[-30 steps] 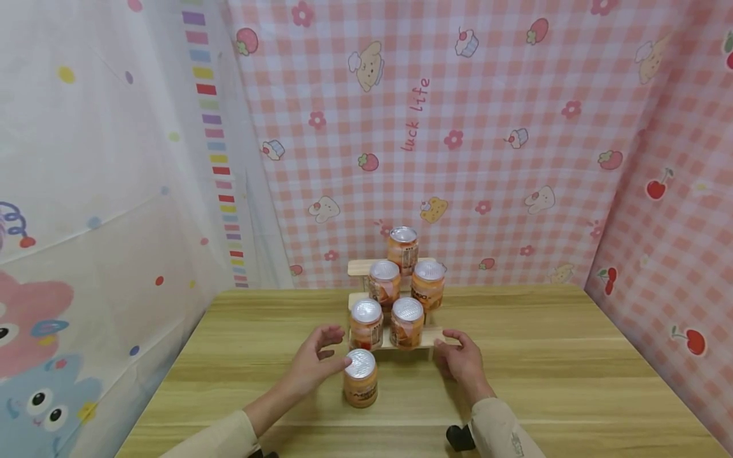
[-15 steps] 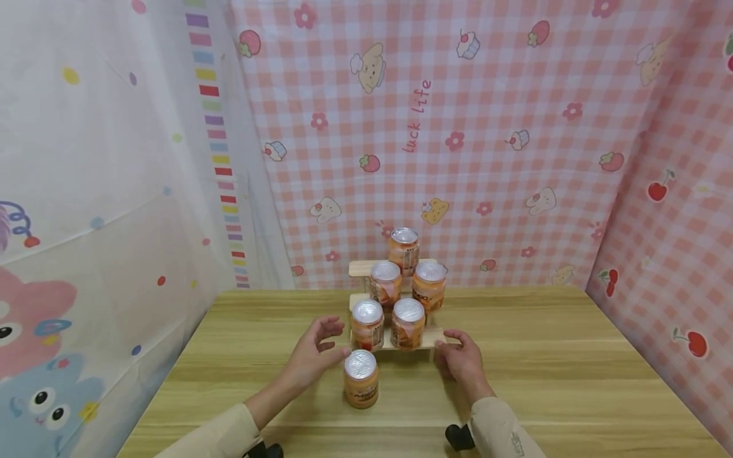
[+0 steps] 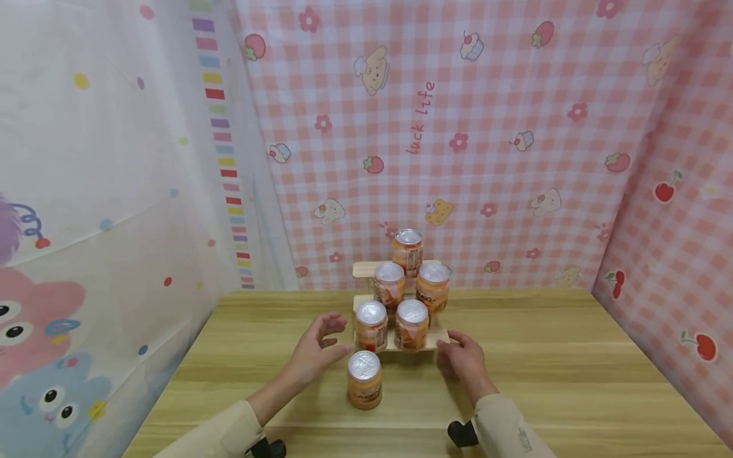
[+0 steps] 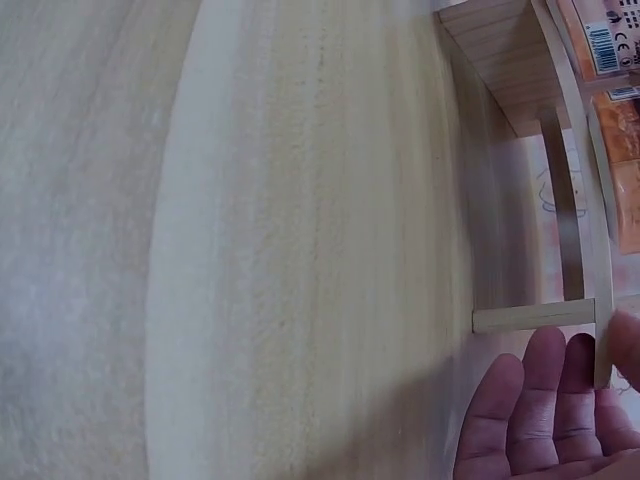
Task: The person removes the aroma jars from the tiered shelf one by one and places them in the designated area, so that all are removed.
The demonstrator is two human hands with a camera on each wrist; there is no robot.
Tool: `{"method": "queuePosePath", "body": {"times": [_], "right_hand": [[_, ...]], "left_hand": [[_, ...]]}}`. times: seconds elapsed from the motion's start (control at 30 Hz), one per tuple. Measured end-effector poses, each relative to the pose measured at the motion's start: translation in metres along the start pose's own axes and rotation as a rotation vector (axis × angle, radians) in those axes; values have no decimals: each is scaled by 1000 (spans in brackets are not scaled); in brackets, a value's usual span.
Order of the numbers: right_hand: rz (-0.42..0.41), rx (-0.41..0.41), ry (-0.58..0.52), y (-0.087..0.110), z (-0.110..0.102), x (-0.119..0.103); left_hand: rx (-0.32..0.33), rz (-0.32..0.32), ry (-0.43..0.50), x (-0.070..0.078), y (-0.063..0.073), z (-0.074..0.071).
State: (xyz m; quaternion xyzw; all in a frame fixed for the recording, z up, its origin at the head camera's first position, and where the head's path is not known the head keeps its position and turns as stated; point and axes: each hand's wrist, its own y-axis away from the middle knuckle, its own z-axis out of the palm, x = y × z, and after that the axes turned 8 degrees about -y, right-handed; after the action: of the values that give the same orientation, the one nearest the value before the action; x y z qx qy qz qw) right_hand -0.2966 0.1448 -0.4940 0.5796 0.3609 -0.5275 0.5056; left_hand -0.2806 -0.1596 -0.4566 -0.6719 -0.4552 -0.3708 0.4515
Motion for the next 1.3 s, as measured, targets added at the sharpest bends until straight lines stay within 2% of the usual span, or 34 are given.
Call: {"method": "queuePosePath", "body": {"times": [0.27,0.7,0.97,1.17,1.3], "right_hand": [[8,2,36,-1,2,-2],[30,17,-24,-3,4,0],[16,19,-24,-2,2,-1],[2,7,-28,-3,2,0],[-14,4,-15,-3,1,0]], "left_hand": [[-19,28,-37,10,-12,-4],[-4,108,-41,46,-67,-13],[-51,86,-174,68,-105,-13],[-106,25,-198,80,-130,-6],[-137,22,-217,86,-145,-1]]}}
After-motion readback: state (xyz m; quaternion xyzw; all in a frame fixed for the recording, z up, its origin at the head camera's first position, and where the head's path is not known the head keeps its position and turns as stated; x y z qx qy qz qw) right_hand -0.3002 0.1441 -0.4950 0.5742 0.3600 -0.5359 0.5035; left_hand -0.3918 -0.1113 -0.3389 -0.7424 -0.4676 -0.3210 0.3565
